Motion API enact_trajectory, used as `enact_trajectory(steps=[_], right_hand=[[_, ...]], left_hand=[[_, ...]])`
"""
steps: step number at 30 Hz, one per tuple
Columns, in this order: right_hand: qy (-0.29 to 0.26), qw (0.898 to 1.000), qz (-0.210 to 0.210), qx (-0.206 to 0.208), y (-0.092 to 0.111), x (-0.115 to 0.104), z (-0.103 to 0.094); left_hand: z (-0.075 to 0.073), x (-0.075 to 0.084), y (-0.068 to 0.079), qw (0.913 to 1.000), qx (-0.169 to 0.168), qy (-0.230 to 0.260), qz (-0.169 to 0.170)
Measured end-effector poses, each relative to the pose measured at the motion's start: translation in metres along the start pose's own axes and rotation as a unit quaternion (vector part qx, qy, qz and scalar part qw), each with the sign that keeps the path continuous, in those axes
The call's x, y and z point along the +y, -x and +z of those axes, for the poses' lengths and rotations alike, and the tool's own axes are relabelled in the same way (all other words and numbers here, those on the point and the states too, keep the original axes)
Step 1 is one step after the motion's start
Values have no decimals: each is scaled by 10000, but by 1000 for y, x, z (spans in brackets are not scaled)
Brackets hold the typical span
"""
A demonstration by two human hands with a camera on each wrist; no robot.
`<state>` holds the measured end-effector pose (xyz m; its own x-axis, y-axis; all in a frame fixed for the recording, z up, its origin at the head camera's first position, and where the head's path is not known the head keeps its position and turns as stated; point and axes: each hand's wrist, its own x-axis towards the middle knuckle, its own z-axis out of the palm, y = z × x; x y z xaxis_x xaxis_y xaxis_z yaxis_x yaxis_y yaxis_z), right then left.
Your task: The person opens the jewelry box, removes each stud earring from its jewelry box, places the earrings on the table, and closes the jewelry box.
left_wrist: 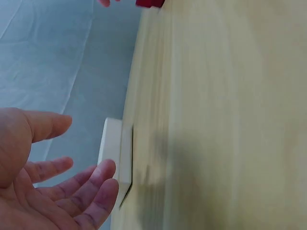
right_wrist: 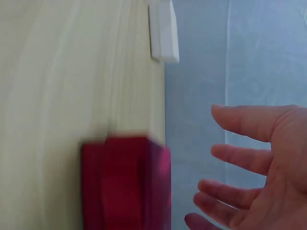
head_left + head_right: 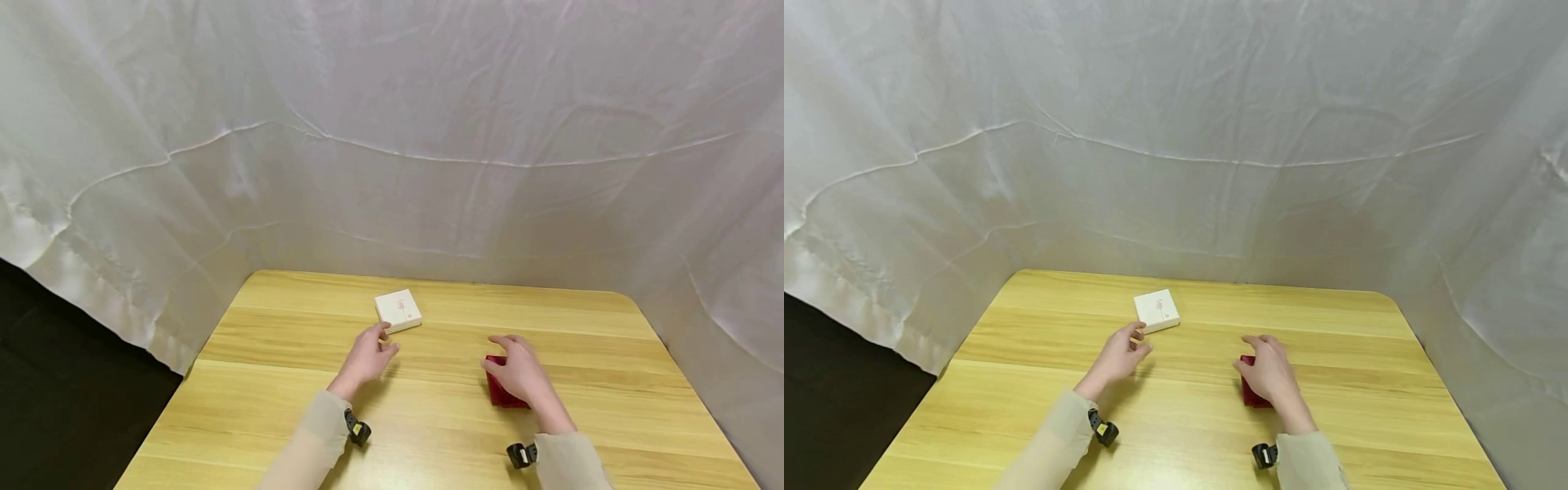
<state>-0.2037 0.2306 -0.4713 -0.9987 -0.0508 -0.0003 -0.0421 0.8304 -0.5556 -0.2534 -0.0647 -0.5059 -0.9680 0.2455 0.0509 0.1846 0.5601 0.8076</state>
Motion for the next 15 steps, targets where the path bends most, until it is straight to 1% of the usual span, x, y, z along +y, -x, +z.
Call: enact_trajectory(steps=[5, 10, 15], right_hand=[[-336, 9986, -354, -207, -16, -17, 14], [-446, 9967, -610, -284, -35, -33, 32], [-662, 9947, -629, -464, -51, -44, 46]], left_hand=[[-7, -6, -13, 9994, 211, 29, -272], [-9, -13, -27, 9977, 338, 70, -582], [-9, -16, -39, 9958, 368, 70, -838]])
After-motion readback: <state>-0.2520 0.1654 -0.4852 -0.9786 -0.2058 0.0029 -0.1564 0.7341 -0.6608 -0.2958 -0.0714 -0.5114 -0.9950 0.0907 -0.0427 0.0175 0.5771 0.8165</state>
